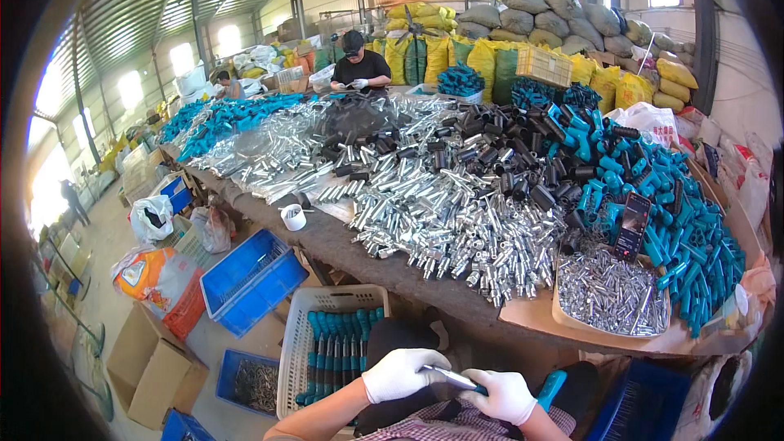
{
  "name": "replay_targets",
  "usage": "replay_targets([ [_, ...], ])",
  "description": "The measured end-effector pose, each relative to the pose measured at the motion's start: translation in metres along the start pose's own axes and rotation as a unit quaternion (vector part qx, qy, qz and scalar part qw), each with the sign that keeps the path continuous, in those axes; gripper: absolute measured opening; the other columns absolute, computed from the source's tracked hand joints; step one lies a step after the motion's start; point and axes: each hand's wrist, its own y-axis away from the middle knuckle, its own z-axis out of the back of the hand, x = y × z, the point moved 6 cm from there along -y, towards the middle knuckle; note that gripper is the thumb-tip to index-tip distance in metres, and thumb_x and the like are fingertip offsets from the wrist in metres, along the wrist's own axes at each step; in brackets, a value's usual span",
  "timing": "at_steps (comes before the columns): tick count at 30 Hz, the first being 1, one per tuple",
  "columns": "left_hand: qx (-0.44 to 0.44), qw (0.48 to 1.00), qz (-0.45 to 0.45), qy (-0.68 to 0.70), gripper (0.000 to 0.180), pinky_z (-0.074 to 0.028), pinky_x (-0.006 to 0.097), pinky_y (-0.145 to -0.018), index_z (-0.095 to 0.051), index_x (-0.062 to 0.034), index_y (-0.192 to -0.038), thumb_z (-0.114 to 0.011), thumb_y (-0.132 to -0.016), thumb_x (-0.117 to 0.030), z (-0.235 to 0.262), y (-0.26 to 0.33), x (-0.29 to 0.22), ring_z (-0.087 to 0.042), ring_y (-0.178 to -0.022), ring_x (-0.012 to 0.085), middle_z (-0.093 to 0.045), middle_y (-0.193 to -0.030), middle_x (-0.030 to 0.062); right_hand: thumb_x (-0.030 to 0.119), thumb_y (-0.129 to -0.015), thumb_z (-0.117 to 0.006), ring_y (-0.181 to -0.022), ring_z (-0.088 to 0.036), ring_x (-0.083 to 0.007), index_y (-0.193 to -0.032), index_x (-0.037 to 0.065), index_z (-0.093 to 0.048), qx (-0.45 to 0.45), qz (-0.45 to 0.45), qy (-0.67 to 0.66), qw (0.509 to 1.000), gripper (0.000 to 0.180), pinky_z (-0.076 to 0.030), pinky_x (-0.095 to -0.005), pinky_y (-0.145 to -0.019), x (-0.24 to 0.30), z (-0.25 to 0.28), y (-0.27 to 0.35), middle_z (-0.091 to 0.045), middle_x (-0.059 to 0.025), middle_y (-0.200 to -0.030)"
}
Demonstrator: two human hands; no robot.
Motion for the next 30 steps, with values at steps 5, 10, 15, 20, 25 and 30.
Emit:
replay_targets([
  [5, -0.018, 0.971, -0.214, -0.100, 0.023, -0.053, 0.038, -0.086, -0.071, -0.0084, -0.108, -0.072, -0.086, -0.015, -0.009, 0.010, -0.026, -0.065, -0.099, 0.0300, -0.067, -0.103, 0.0095, 0.046, -0.090, -0.067, -0.087, -0.071, -0.0363, -0.124, 0.012, -0.067, 0.145, -0.075, -0.208, 0.964, 0.047, -0.055, -0.0404, -0.078, -0.024, -0.016, 0.009, -0.072, -0.0189, -0.094],
  [10, -0.024, 0.977, -0.185, -0.099, 0.022, -0.053, 0.038, -0.086, -0.071, -0.0078, -0.107, -0.071, -0.086, -0.016, -0.011, 0.015, -0.024, -0.065, -0.099, 0.0304, -0.067, -0.104, 0.0106, 0.049, -0.090, -0.067, -0.088, -0.071, -0.0366, -0.126, 0.012, -0.066, 0.153, -0.065, -0.220, 0.961, 0.052, -0.055, -0.0407, -0.080, -0.024, -0.020, 0.013, -0.072, -0.0197, -0.094],
  [15, -0.087, 0.994, 0.060, 0.001, 0.021, -0.054, 0.034, -0.078, -0.071, -0.0033, -0.105, -0.062, -0.096, -0.019, -0.015, 0.014, 0.001, -0.069, -0.083, 0.0250, -0.071, -0.089, 0.0119, 0.044, -0.086, -0.070, -0.075, -0.071, -0.0334, -0.114, 0.015, -0.068, 0.035, -0.011, -0.022, 0.999, 0.041, -0.056, -0.0425, -0.066, 0.003, -0.007, 0.006, -0.071, -0.0146, -0.083],
  [20, -0.071, 0.974, 0.183, 0.114, 0.024, -0.054, 0.030, -0.075, -0.070, -0.0006, -0.105, -0.058, -0.098, -0.021, -0.024, 0.013, 0.028, -0.069, -0.081, 0.0156, -0.072, -0.089, 0.0108, 0.041, -0.084, -0.071, -0.068, -0.069, -0.0310, -0.107, 0.016, -0.068, -0.006, -0.019, 0.124, 0.992, 0.033, -0.054, -0.0424, -0.059, 0.012, -0.002, 0.002, -0.069, -0.0101, -0.077],
  [25, -0.063, 0.994, -0.092, -0.008, 0.015, -0.054, 0.034, -0.083, -0.071, -0.0049, -0.104, -0.068, -0.090, -0.008, -0.011, 0.015, -0.017, -0.067, -0.091, 0.0262, -0.069, -0.098, 0.0105, 0.045, -0.087, -0.070, -0.083, -0.071, -0.0354, -0.118, 0.013, -0.070, 0.081, -0.051, -0.120, 0.988, 0.044, -0.056, -0.0403, -0.073, -0.017, -0.007, 0.005, -0.073, -0.0146, -0.091],
  [30, -0.064, 0.967, -0.237, -0.074, 0.026, -0.052, 0.037, -0.091, -0.068, -0.0059, -0.110, -0.072, -0.085, -0.012, -0.006, 0.021, -0.040, -0.065, -0.102, 0.0299, -0.069, -0.102, 0.0085, 0.050, -0.089, -0.067, -0.092, -0.071, -0.0366, -0.124, 0.011, -0.068, 0.150, -0.090, -0.267, 0.948, 0.052, -0.055, -0.0395, -0.082, -0.019, -0.016, 0.012, -0.072, -0.0200, -0.099],
])
